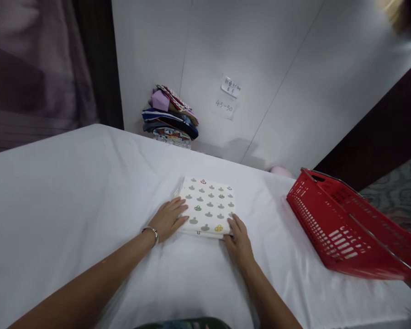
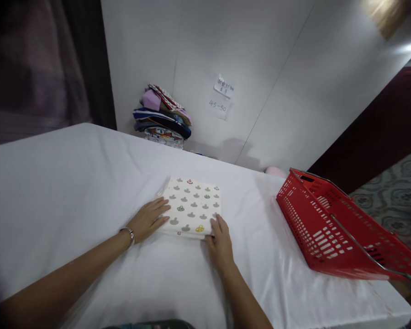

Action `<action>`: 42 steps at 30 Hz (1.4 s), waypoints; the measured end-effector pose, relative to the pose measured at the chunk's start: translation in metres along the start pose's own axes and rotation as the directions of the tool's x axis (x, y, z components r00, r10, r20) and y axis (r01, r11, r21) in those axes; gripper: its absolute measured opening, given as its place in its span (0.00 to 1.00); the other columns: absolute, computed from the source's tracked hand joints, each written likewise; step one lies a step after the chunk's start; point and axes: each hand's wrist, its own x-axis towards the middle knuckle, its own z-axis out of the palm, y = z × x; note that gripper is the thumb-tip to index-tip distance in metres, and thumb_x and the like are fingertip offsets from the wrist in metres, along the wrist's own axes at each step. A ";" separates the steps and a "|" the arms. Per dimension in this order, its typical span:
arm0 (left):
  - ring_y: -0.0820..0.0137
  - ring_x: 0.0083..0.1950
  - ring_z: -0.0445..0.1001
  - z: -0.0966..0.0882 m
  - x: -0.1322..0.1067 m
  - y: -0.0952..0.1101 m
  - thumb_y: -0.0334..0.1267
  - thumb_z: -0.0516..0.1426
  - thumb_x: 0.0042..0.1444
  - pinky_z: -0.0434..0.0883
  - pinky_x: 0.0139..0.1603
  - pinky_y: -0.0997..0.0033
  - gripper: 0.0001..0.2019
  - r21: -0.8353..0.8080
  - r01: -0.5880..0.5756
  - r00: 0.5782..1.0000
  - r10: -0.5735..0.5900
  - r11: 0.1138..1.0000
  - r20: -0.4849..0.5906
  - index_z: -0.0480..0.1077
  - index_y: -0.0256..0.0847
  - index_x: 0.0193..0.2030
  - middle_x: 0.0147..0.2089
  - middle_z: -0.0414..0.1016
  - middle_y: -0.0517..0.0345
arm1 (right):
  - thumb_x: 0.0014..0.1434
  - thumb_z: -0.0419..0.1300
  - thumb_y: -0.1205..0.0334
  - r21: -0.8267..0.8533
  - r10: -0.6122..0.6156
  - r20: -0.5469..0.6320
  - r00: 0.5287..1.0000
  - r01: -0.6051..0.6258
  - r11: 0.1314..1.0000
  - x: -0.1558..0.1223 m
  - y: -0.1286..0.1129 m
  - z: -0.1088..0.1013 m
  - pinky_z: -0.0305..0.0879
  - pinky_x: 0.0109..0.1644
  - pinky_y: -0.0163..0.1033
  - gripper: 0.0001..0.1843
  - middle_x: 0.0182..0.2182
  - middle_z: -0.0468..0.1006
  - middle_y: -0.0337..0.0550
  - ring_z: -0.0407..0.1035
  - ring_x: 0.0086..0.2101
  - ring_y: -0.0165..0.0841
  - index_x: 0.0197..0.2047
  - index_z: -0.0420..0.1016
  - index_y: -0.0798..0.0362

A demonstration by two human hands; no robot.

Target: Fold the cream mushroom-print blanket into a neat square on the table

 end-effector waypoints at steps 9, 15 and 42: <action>0.63 0.67 0.49 -0.001 -0.005 -0.002 0.54 0.41 0.60 0.52 0.63 0.53 0.24 0.002 0.083 0.995 -0.083 0.997 0.059 0.62 0.49 0.58 0.65 0.56 0.58 | 0.54 0.53 0.66 0.003 -0.043 0.002 0.999 0.043 0.999 -0.007 0.022 0.005 0.61 0.57 0.47 0.24 0.61 0.57 0.42 0.56 0.57 0.39 0.55 0.66 0.45; 0.61 0.68 0.48 -0.020 0.007 0.014 0.56 0.41 0.59 0.47 0.64 0.48 0.25 0.017 0.128 0.986 -0.129 0.992 0.102 0.66 0.49 0.54 0.65 0.58 0.57 | 0.56 0.53 0.62 -0.030 -0.073 0.128 0.989 0.077 0.997 0.005 0.002 -0.018 0.52 0.61 0.54 0.31 0.65 0.45 0.39 0.40 0.63 0.42 0.63 0.54 0.43; 0.58 0.70 0.34 0.014 0.133 -0.006 0.61 0.39 0.54 0.36 0.66 0.47 0.39 0.201 0.344 0.904 -0.381 0.917 0.195 0.47 0.35 0.66 0.70 0.38 0.50 | 0.62 0.43 0.46 -0.276 0.249 0.325 0.912 -0.160 0.948 0.144 0.005 0.042 0.41 0.62 0.54 0.33 0.66 0.42 0.44 0.34 0.64 0.38 0.65 0.47 0.52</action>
